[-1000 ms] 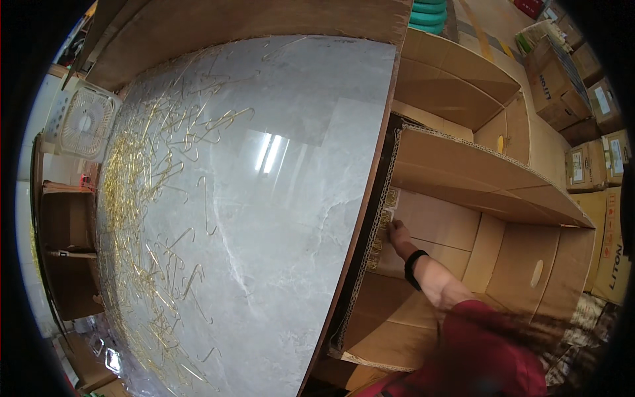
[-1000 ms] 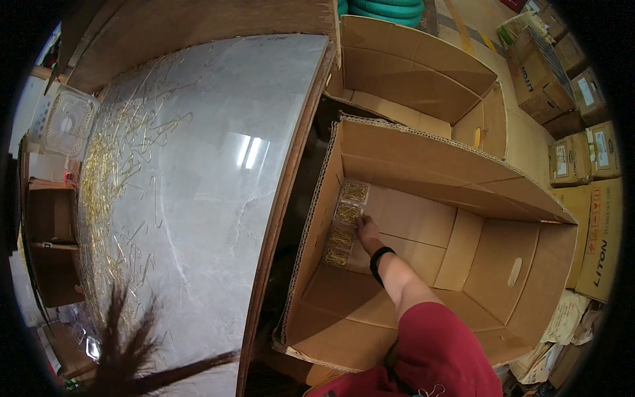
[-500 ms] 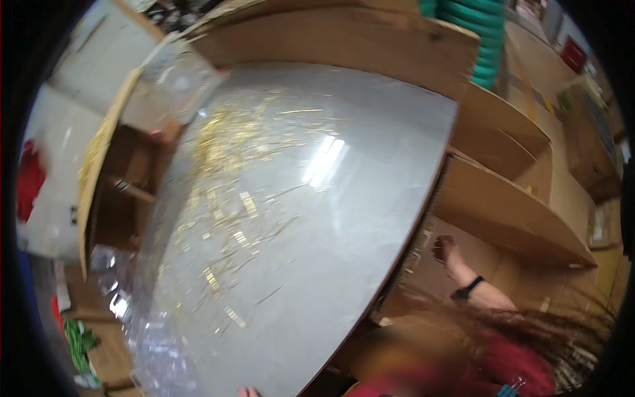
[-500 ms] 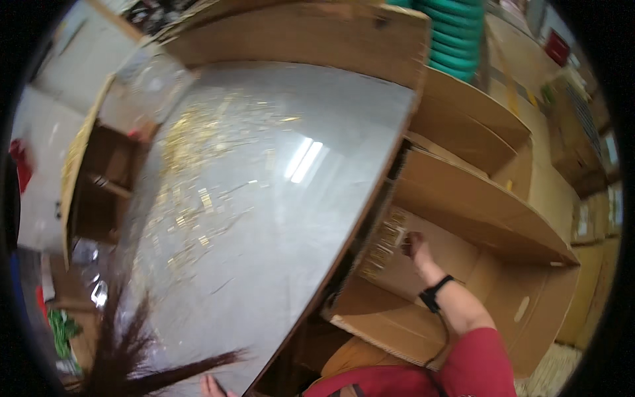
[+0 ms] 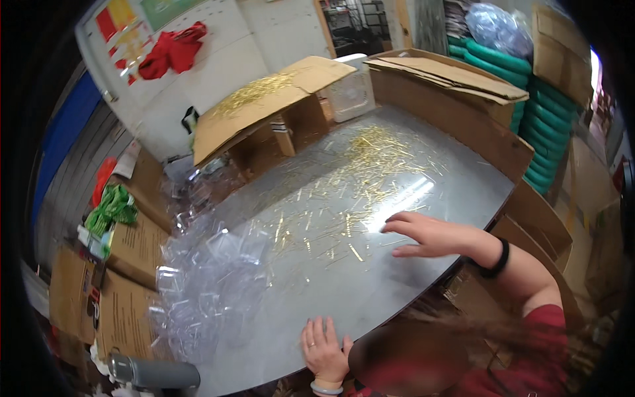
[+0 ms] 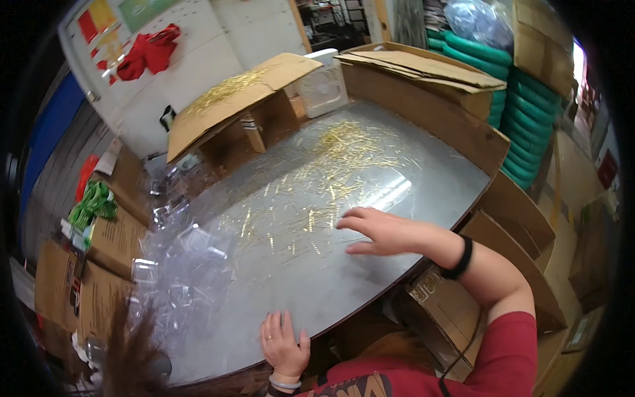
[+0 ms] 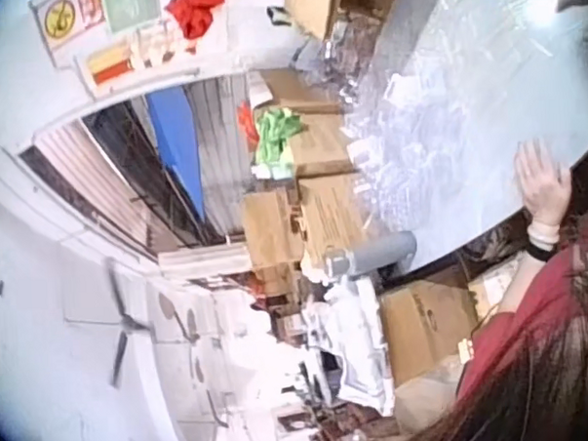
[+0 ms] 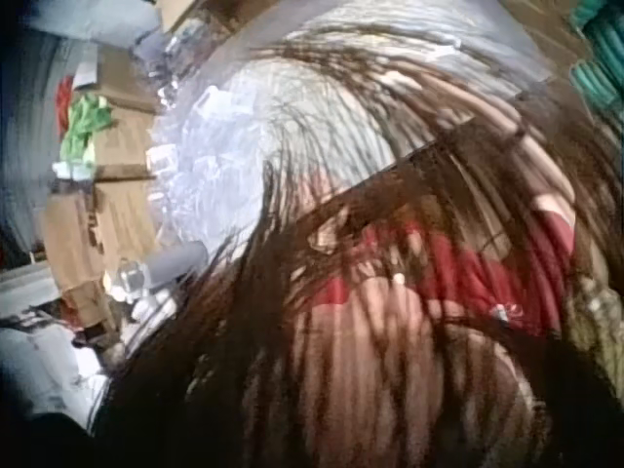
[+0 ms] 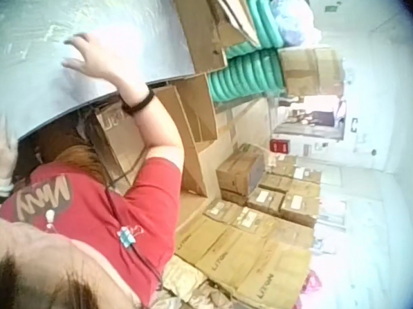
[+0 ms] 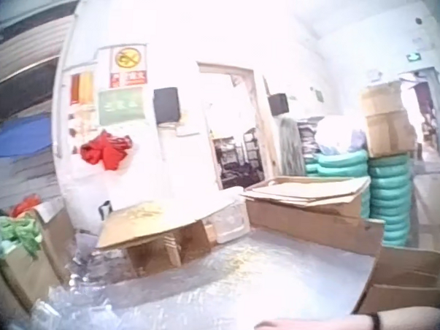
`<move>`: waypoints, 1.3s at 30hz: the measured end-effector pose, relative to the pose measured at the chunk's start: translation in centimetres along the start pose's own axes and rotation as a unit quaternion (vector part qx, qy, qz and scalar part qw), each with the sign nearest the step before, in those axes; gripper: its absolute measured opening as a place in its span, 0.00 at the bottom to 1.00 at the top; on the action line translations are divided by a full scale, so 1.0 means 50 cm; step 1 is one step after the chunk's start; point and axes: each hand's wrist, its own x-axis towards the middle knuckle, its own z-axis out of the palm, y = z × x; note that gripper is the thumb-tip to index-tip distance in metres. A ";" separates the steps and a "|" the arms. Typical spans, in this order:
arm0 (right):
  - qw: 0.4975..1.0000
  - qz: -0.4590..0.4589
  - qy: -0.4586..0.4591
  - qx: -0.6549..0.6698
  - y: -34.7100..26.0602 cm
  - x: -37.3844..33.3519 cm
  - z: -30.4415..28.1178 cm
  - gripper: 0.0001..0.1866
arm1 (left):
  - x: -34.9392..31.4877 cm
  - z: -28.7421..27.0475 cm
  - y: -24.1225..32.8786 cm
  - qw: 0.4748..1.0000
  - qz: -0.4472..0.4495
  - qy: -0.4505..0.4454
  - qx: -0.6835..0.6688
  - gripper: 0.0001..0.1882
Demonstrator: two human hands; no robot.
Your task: Sort small gold-colored metal pins and place them into plastic bags on a warehouse table.
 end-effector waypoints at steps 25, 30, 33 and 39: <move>0.967 0.097 0.102 -0.213 -0.143 0.028 0.316 0.39 | -0.003 -0.021 -0.011 0.999 0.019 -0.030 -0.027 0.33; 0.979 0.001 0.157 -0.128 -0.152 0.075 0.337 0.22 | -0.007 -0.029 -0.019 0.993 0.026 -0.050 -0.106 0.33; 0.975 0.024 0.191 -0.108 -0.161 0.076 0.339 0.19 | -0.012 -0.049 -0.033 0.980 -0.006 -0.089 -0.178 0.35; 0.982 -0.162 0.085 -0.041 -0.155 0.065 0.342 0.20 | 0.012 -0.075 -0.040 0.988 -0.035 -0.143 -0.041 0.40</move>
